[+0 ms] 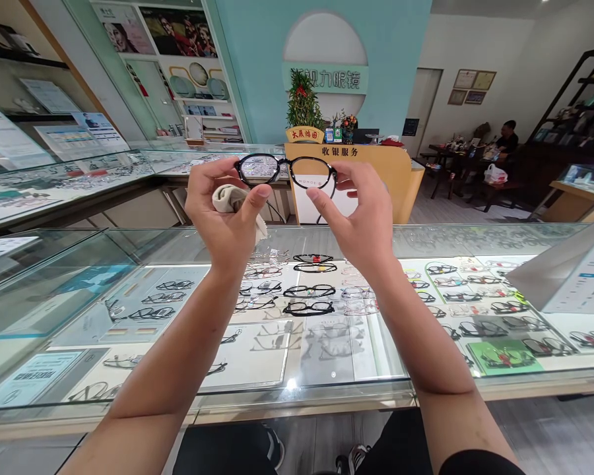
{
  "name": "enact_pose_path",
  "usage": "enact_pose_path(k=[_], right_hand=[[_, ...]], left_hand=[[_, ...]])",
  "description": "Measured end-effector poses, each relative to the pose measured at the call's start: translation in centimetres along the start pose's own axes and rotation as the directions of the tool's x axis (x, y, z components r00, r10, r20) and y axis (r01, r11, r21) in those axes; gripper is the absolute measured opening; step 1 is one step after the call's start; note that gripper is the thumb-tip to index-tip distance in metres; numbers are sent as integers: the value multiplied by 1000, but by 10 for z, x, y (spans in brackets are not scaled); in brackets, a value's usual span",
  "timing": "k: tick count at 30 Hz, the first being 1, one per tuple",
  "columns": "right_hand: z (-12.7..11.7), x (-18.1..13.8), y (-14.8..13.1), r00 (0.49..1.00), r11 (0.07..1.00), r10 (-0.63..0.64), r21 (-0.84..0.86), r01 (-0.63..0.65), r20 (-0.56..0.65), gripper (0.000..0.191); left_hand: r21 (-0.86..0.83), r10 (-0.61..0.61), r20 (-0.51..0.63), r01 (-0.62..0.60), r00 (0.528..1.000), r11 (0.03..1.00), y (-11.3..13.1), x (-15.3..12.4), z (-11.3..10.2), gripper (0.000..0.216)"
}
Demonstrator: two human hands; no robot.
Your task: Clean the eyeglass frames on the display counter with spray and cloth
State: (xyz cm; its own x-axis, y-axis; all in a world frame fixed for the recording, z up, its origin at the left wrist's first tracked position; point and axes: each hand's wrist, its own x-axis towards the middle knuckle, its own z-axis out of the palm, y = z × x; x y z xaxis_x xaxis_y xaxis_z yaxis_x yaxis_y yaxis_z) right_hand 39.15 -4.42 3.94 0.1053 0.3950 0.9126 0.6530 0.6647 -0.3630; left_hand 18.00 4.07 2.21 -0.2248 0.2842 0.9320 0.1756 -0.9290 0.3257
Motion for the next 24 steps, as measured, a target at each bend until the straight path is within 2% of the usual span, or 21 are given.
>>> enact_pose_path(k=[4, 10, 16, 19, 24], right_hand=[[1, 1, 2, 1000, 1000, -23, -5, 23, 1, 41], [11, 1, 11, 996, 997, -72, -25, 71, -44, 45], [19, -2, 22, 992, 994, -107, -26, 105, -71, 50], [20, -3, 20, 994, 995, -100, 3, 100, -53, 49], [21, -3, 14, 994, 993, -102, 58, 105, -50, 45]], left_hand=[[26, -5, 3, 4, 1000, 1000, -5, 1, 0, 63], [22, 125, -39, -124, 991, 992, -11, 1, 3, 72], [-25, 36, -15, -37, 999, 999, -14, -4, 9, 75], [9, 24, -49, -24, 998, 1000, -12, -6, 12, 72], [29, 154, -128, -152, 980, 988, -3, -6, 15, 61]])
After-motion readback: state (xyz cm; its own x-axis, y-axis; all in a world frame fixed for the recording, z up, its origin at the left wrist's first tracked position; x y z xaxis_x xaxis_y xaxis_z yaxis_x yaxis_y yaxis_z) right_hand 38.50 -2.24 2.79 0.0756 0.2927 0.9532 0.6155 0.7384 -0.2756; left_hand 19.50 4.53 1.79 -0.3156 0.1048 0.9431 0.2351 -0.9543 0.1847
